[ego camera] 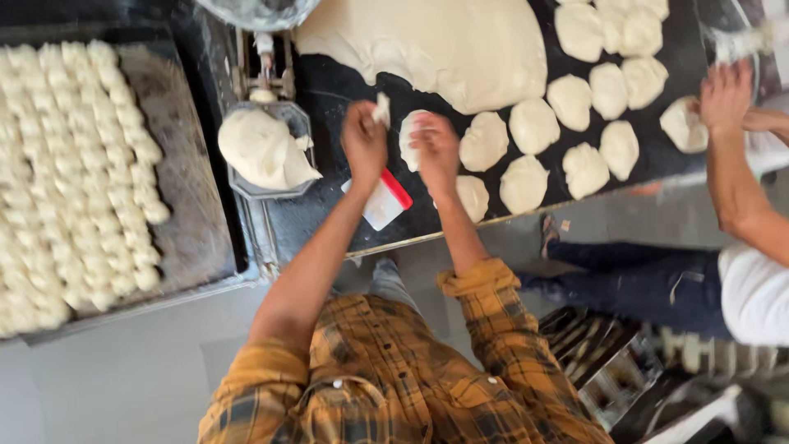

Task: The person portions large sections of dough using a scraper, shapes the portions into rounds by hand, and weighs each round on a mechanical scale. The person then places the shaped rounds onto a tray and briefly steps away to shape a smaller piece of dough between their hands.

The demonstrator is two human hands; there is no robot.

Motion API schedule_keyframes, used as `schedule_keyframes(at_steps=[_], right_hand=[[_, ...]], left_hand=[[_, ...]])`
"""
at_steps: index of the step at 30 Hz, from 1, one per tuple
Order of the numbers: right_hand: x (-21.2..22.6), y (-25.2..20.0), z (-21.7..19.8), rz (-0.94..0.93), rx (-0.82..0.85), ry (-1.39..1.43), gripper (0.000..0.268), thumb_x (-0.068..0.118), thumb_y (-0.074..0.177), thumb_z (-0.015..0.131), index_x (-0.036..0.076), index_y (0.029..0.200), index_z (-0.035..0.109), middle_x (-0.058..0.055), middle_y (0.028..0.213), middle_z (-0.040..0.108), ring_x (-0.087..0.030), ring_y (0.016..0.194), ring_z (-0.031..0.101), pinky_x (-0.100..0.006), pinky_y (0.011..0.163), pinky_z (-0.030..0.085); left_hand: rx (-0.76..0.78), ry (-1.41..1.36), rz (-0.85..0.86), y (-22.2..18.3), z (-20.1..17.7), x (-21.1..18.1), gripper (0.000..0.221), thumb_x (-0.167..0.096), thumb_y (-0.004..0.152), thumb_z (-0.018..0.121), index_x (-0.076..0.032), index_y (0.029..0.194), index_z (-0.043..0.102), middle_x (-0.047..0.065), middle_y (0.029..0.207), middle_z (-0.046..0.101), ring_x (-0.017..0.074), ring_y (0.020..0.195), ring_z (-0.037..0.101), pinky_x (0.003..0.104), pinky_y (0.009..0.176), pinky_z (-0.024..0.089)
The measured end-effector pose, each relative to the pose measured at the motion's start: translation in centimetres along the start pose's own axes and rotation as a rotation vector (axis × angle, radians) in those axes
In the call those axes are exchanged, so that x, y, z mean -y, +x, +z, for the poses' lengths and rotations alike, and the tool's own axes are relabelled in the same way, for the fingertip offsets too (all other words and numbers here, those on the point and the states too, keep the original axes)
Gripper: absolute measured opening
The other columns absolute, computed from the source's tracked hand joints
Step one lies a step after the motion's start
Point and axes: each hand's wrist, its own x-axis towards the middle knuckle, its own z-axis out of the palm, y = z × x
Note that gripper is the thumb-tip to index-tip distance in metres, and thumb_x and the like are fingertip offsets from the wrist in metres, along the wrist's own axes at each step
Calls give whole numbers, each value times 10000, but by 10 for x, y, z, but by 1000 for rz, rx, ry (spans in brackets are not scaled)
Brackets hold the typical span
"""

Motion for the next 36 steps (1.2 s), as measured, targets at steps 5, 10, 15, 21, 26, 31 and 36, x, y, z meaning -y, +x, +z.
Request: schedule_keyframes(at_steps=[5,10,15,21,26,31,36], right_hand=[[-23,-48,8,-72,634,-1025,447,383,895,804,19,1101,646,-186,1010,645,-398,919,639,-493,800,533],[4,-71,24,-350,607,-1146,624,391,798,746,-58,1208,608,-273,1078,554,-432,899,567,-526,686,513],[-41,-64,29,-293,715,-1273,491,289,818,708,-9,1201,632,-309,1051,558,-428,877,581,-488,643,536],[-80,-44,-18,174,794,-672,581,275,727,853,15,1197,629,-205,1014,714,-360,937,701,-415,794,563],[-12,83,-89,-215,428,-618,643,114,748,910,-27,1274,567,-207,1117,726,-330,1011,738,-417,867,585],[-14,210,5,-456,603,-1007,506,76,869,768,-1,1277,478,-268,896,694,-494,852,670,-569,740,535],[-75,239,58,-406,735,-1174,610,44,792,744,-34,1314,437,-328,892,667,-526,816,662,-577,716,549]], left_hand=[[24,95,134,67,27,49,169,68,881,696,-44,991,633,120,929,643,263,795,640,379,739,522],[-7,815,198,101,50,53,455,-77,772,848,-80,1177,640,201,1337,513,404,1242,475,550,1054,419],[8,1157,367,158,73,60,953,-110,602,849,-129,1479,475,260,1495,407,539,1353,298,723,1052,314],[226,1124,172,168,71,61,461,-69,906,700,-171,1344,599,169,1362,571,455,1289,529,626,1003,493],[82,920,406,99,41,75,335,-7,883,621,-122,1183,714,140,1140,671,437,1142,618,510,866,562],[20,882,460,65,34,74,311,-49,865,614,-104,1152,720,140,1175,671,423,1152,610,502,937,541],[44,844,391,61,31,77,314,-43,881,612,-96,1172,716,144,1225,666,422,1236,568,520,1026,479]])
